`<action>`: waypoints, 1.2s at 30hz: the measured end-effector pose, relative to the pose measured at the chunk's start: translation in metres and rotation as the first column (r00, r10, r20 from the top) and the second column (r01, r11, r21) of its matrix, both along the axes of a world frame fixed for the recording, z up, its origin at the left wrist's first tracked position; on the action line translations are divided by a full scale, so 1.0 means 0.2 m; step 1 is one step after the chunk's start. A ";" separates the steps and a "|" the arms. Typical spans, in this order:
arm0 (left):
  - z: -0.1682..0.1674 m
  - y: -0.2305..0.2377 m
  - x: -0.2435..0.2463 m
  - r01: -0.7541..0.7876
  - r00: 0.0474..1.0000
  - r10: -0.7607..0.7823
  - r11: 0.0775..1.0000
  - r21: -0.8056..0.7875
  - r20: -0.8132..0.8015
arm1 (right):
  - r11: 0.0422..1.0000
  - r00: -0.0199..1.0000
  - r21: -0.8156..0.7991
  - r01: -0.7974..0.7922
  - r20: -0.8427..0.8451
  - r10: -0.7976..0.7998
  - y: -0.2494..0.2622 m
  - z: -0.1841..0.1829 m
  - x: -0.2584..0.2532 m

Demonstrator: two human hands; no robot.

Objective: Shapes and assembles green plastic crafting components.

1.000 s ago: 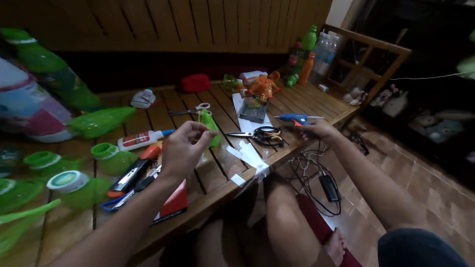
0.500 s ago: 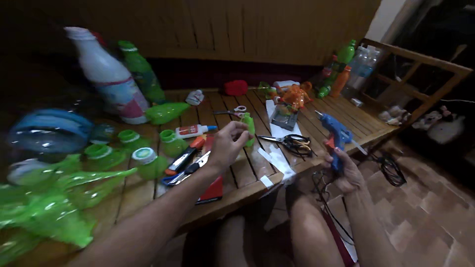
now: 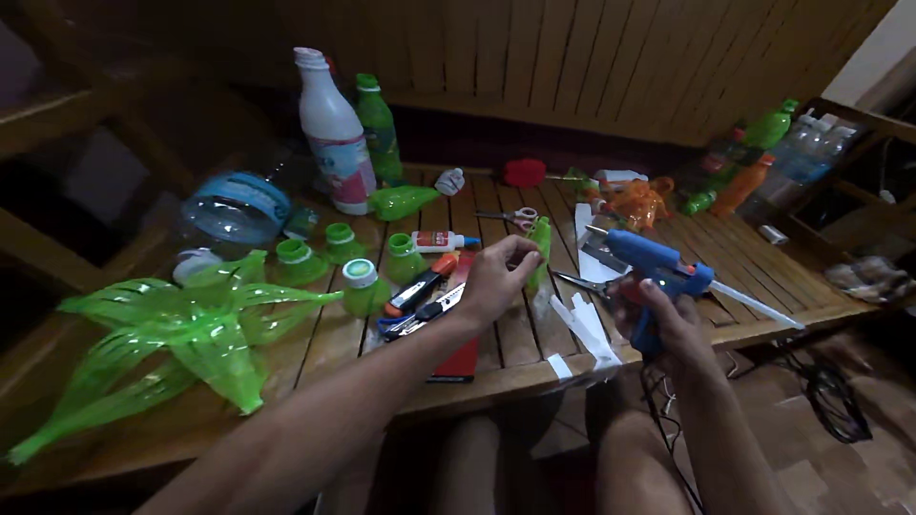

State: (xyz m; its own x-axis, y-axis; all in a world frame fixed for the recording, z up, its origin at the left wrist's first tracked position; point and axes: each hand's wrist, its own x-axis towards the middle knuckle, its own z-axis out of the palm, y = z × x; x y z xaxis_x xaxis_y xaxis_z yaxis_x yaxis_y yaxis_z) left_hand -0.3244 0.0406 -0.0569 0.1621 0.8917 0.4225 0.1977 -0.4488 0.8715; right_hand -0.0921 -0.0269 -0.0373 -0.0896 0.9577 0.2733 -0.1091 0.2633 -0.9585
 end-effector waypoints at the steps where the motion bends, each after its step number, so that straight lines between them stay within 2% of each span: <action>1: 0.00 0.00 0.00 -0.014 1.000 0.014 1.000 0.002 0.005 | 0.999 0.999 0.031 0.020 0.049 -0.021 0.02 -0.01 -0.03; 5: 0.00 0.00 0.00 -0.067 0.997 0.068 0.998 0.021 -0.027 | 0.987 0.990 0.151 0.045 0.123 -0.064 0.07 -0.09 -0.12; 15: -0.02 0.01 0.02 -0.053 0.998 0.052 0.999 0.014 0.045 | 0.957 0.979 0.258 0.131 0.118 -0.165 0.02 -0.21 -0.17; 25: -0.02 0.01 0.02 -0.048 0.998 0.046 0.997 0.054 0.034 | 0.977 0.979 0.143 0.159 0.101 -0.174 -0.01 -0.20 -0.20; 36: -0.02 0.00 0.03 -0.047 0.998 0.045 0.997 0.054 0.032 | 0.971 0.964 0.105 0.216 0.137 -0.230 -0.02 -0.19 -0.22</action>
State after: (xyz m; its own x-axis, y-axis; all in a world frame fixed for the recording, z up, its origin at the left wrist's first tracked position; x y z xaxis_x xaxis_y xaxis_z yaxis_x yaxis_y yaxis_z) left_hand -0.3181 0.0398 -0.0605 0.1077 0.8732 0.4754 0.1930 -0.4874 0.8516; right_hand -0.1369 -0.0305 -0.0762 0.0777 0.9306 0.3578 0.1028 0.3495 -0.9313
